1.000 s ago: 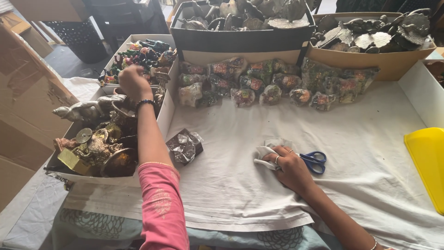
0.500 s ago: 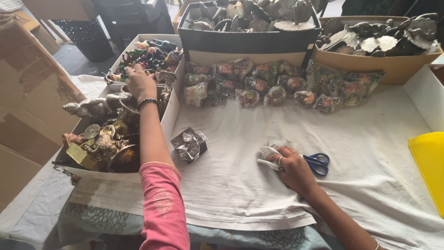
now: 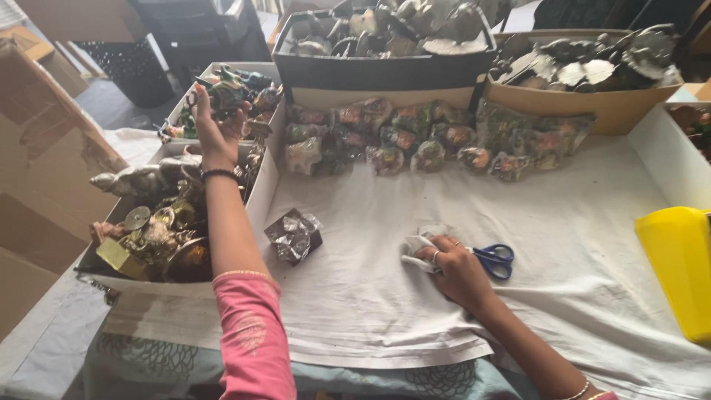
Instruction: The person unwraps a small decorative figurine from a plastic bag using scissors, then wraps it in a new plastic bag and seals it with tape. They then pick up a second figurine and wipe it with a white cloth.
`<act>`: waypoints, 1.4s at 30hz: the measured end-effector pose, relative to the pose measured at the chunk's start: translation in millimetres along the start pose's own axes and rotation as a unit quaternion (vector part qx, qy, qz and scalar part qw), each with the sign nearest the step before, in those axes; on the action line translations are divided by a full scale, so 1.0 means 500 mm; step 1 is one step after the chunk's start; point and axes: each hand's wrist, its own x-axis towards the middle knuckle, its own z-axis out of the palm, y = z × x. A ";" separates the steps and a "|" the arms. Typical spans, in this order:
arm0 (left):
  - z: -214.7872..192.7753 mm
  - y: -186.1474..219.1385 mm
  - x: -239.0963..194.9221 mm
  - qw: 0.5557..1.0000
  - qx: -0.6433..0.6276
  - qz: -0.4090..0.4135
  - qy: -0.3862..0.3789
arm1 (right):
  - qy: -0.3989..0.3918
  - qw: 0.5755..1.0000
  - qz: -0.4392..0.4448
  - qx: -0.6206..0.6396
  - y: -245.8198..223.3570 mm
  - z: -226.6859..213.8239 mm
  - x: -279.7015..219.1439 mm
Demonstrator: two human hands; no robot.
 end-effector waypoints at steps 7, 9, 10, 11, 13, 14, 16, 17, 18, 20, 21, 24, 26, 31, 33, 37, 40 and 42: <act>0.151 0.018 -0.081 0.949 -0.131 -0.161 -0.238 | 0.015 0.999 -0.031 0.004 -0.004 0.001 -0.001; 0.212 0.015 -0.102 0.930 0.015 -0.186 -0.318 | 0.040 0.997 -0.066 0.019 0.003 0.002 0.001; 0.253 0.004 -0.139 0.930 0.014 -0.186 -0.318 | 0.040 0.997 -0.066 0.017 0.012 0.005 -0.001; 0.295 -0.008 -0.176 0.929 0.063 -0.206 -0.302 | 0.036 0.999 -0.002 0.029 0.022 0.008 -0.004; 0.348 -0.061 -0.246 0.923 0.112 -0.230 -0.288 | 0.033 0.996 0.068 0.042 0.024 -0.014 -0.001; 0.356 -0.102 -0.284 0.907 0.059 -0.285 -0.303 | 0.042 0.993 0.108 -0.034 0.014 -0.035 -0.001; 0.364 -0.174 -0.367 0.885 0.002 -0.337 -0.322 | 0.055 0.981 0.148 -0.114 0.014 -0.061 -0.002; 0.364 -0.206 -0.411 0.866 -0.043 -0.404 -0.293 | 0.004 0.980 0.149 -0.135 0.022 -0.068 -0.002; 0.366 -0.240 -0.450 0.840 -0.088 -0.467 -0.262 | -0.047 0.975 0.151 -0.157 0.033 -0.076 0.001; 0.350 -0.278 -0.503 0.833 -0.101 -0.491 -0.234 | -0.077 0.977 0.140 -0.139 0.098 -0.093 -0.007; 0.334 -0.297 -0.531 0.825 -0.111 -0.517 -0.199 | -0.113 0.979 0.126 -0.114 0.129 -0.093 -0.015; 0.267 -0.378 -0.558 0.830 -0.137 -0.526 -0.130 | -0.171 0.958 0.214 -0.090 0.110 -0.166 -0.006; 0.265 -0.364 -0.577 0.835 -0.137 -0.522 -0.111 | -0.160 0.955 0.238 -0.078 0.155 -0.178 -0.029; 0.270 -0.332 -0.598 0.855 -0.123 -0.496 -0.088 | -0.060 0.913 0.393 -0.094 0.301 -0.213 -0.108; 0.268 -0.337 -0.597 0.858 -0.115 -0.491 -0.098 | 0.080 0.847 0.475 -0.222 0.389 -0.228 -0.160; 0.274 -0.343 -0.594 0.854 -0.124 -0.494 -0.107 | 0.195 0.814 0.471 -0.278 0.366 -0.254 -0.146; 0.278 -0.318 -0.597 0.857 -0.110 -0.489 -0.118 | 0.352 0.881 0.300 -0.103 0.328 -0.189 -0.086; 0.288 -0.299 -0.601 0.858 -0.104 -0.476 -0.165 | 0.281 0.945 0.114 0.119 0.248 -0.135 -0.035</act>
